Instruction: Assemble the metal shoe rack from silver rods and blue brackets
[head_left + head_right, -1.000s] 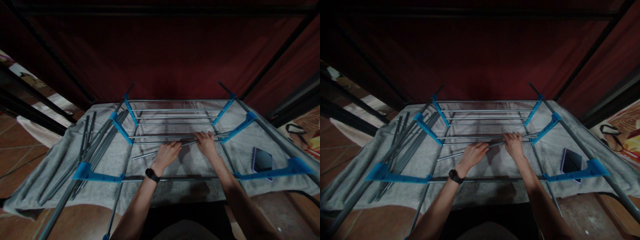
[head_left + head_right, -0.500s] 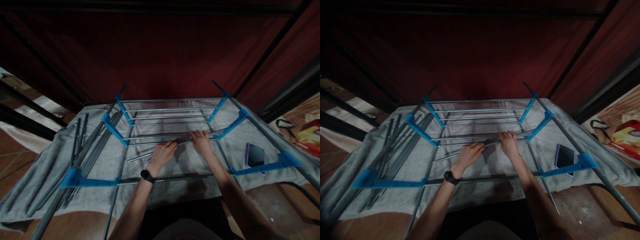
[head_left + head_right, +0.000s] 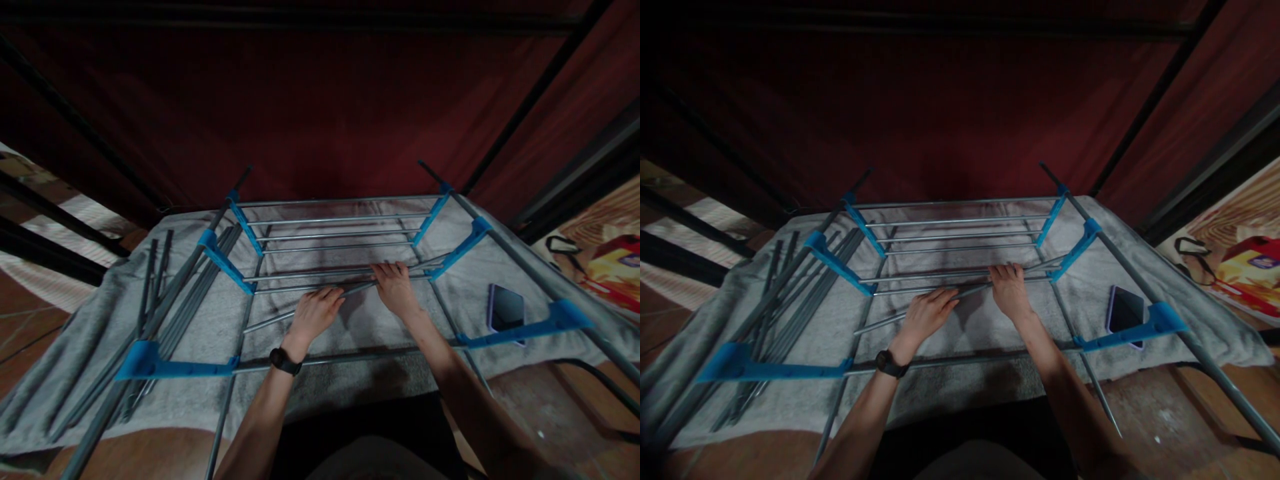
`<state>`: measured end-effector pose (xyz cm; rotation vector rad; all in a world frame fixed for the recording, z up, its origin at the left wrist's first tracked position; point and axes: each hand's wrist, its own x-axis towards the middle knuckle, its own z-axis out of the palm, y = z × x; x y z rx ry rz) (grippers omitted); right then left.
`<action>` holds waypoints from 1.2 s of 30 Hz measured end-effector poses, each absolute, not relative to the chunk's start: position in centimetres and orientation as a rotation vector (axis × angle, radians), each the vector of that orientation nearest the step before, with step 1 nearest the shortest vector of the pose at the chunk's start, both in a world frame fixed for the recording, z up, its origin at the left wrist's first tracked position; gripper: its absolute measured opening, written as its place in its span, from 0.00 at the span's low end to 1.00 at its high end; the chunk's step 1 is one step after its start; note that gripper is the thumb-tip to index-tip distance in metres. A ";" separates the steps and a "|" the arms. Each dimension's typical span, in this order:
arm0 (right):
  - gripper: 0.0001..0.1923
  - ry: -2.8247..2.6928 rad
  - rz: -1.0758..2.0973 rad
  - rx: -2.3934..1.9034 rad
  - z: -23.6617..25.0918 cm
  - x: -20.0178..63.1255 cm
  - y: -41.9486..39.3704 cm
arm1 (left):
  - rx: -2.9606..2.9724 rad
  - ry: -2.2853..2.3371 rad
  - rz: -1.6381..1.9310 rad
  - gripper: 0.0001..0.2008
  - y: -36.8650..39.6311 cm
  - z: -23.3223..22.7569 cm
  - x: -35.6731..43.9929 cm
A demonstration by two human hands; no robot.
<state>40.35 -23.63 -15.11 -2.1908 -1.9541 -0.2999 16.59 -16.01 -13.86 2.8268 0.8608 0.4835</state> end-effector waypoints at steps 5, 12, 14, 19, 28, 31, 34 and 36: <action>0.23 -1.970 -0.321 -2.178 -14.9 39.6 -23.6 | 2.812 0.863 0.506 0.16 -16.0 -14.1 15.7; 0.24 -2.004 -0.340 -2.141 -14.6 38.3 -23.7 | 2.809 0.904 0.563 0.16 -16.1 -14.9 14.1; 0.24 -2.008 -0.340 -2.132 -14.5 37.9 -23.8 | 2.803 0.907 0.578 0.16 -16.1 -14.9 13.7; 0.25 -2.016 -0.334 -2.116 -14.2 37.6 -24.1 | 2.801 0.896 0.594 0.16 -16.2 -14.6 13.4; 0.24 -2.022 -0.311 -2.141 -13.3 37.7 -24.1 | 2.797 0.891 0.636 0.15 -16.2 -14.5 13.8; 0.23 -2.018 -0.315 -2.135 -13.1 37.8 -24.1 | 2.804 0.876 0.656 0.15 -16.1 -14.4 13.8; 0.23 -2.022 -0.315 -2.134 -12.9 37.9 -24.0 | 2.809 0.856 0.715 0.14 -16.0 -14.4 13.9; 0.23 -2.026 -0.314 -2.133 -12.7 37.9 -24.0 | 2.811 0.836 0.749 0.14 -15.9 -14.3 13.9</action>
